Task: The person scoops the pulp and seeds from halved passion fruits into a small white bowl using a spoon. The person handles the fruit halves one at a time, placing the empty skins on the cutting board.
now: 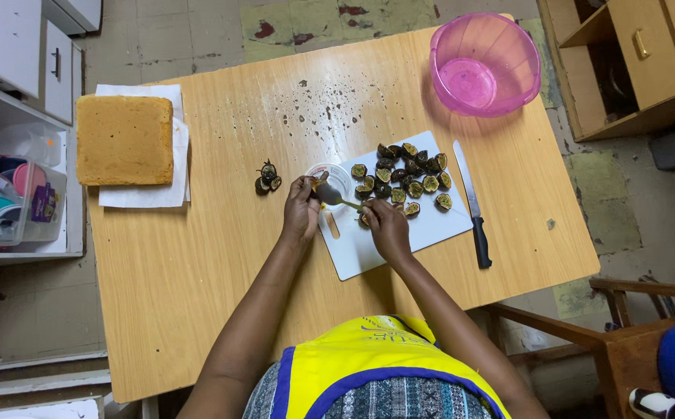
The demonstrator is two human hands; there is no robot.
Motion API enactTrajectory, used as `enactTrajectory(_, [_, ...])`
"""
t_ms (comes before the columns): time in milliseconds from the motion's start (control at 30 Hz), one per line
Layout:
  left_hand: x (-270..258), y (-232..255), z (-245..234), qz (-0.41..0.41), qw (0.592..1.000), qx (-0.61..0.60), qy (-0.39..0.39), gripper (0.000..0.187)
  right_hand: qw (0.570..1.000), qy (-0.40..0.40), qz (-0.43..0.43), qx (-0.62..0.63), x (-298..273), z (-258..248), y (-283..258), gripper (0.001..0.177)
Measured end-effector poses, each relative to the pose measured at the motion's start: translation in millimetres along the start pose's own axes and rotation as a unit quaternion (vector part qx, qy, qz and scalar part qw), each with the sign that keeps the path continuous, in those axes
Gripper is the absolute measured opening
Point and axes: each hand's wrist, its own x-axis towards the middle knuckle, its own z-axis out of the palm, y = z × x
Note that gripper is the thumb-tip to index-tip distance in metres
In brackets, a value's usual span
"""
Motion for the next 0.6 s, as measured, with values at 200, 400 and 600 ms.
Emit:
enactTrajectory(200, [-22.3,23.1,29.2,-0.012,1.0,-0.009,0.002,0.017,0.999,0.042,0.025,0.017,0.0,7.3,20.7,0.025])
enactTrajectory(400, [-23.9,26.1,27.9,-0.02,0.999,0.034,-0.001,0.026,0.998,0.047,0.029,-0.024,3.9,13.8,24.3,0.022])
enactTrajectory(600, [-23.1,24.9,22.0,-0.031,0.995,0.093,-0.01,0.033,0.999,0.032,0.02,-0.022,10.1,23.7,30.2,0.025])
